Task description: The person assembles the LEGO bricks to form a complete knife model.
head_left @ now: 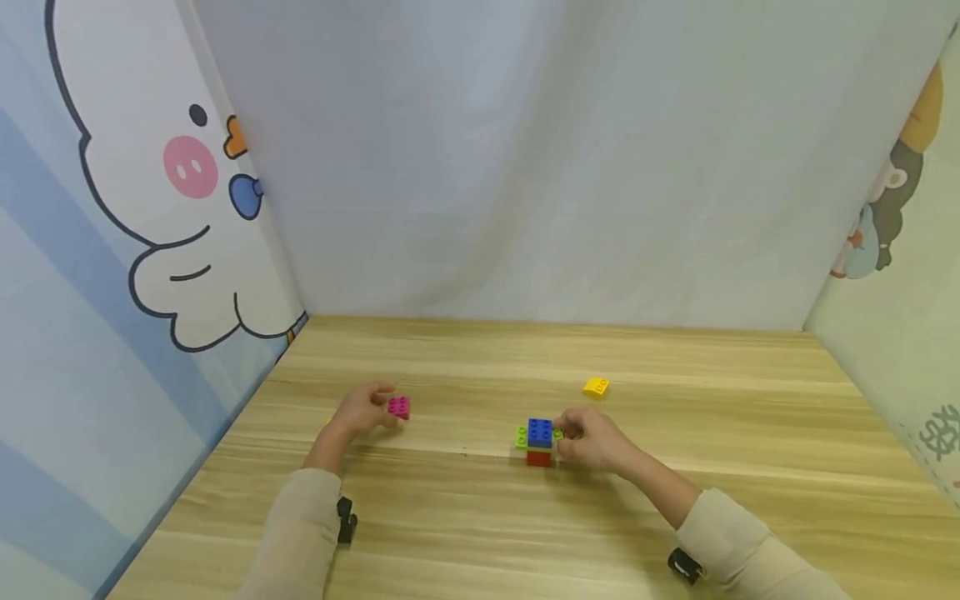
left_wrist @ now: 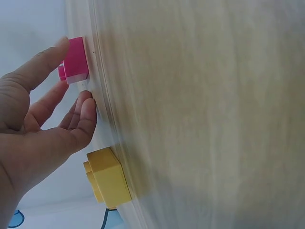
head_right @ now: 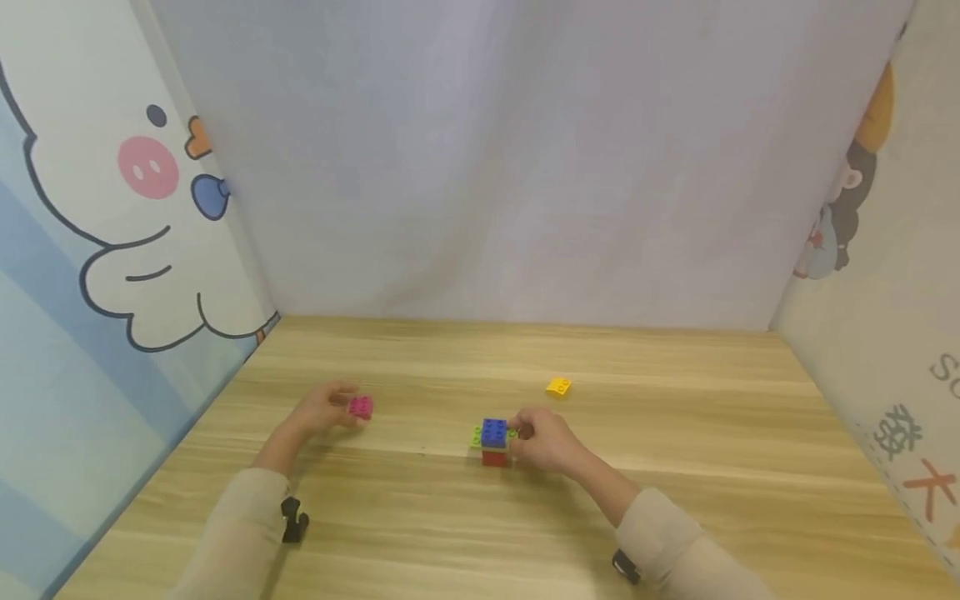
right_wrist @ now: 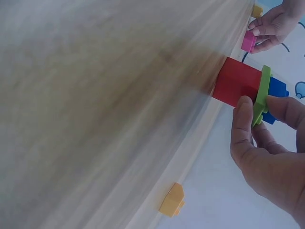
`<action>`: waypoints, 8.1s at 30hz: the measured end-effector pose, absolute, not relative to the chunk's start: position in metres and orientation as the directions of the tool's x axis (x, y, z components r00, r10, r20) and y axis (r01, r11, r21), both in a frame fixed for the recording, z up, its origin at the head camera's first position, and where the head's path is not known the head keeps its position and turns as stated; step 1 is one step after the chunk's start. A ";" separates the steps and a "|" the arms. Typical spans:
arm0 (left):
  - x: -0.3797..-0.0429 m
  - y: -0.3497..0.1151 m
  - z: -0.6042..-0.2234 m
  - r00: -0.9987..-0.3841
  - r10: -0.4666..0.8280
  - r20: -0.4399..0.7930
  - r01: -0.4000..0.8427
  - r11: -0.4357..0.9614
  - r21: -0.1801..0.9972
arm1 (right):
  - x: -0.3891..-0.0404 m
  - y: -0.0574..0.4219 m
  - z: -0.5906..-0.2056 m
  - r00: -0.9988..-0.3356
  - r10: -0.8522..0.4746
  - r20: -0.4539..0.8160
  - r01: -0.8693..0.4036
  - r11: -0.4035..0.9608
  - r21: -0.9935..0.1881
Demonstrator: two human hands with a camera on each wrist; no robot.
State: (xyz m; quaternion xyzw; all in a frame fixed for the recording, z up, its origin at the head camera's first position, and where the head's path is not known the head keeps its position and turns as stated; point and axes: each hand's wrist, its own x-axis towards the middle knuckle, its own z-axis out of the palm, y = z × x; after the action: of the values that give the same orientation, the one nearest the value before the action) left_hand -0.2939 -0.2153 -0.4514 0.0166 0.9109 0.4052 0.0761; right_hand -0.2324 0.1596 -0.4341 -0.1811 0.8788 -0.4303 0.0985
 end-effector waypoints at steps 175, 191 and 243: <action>-0.241 -0.045 -0.427 -0.887 0.458 0.053 0.225 0.329 0.917 | -0.228 0.163 -0.440 -0.889 -0.456 0.042 -0.293 0.498 -0.816; -0.240 -0.043 -0.426 -0.893 0.448 0.033 0.225 0.381 0.897 | -0.228 0.161 -0.439 -0.889 -0.457 0.027 -0.268 0.472 -0.840; -0.242 -0.059 -0.422 -0.835 0.545 0.076 0.305 0.344 0.888 | -0.228 0.161 -0.438 -0.901 -0.434 0.019 -0.259 0.503 -0.825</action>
State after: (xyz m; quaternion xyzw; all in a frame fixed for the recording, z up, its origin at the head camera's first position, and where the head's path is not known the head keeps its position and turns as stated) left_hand -0.2418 -0.0595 -0.4216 0.2619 0.8111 0.5096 0.1175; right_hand -0.2276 0.1614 -0.4378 -0.2011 0.8615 -0.4564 0.0956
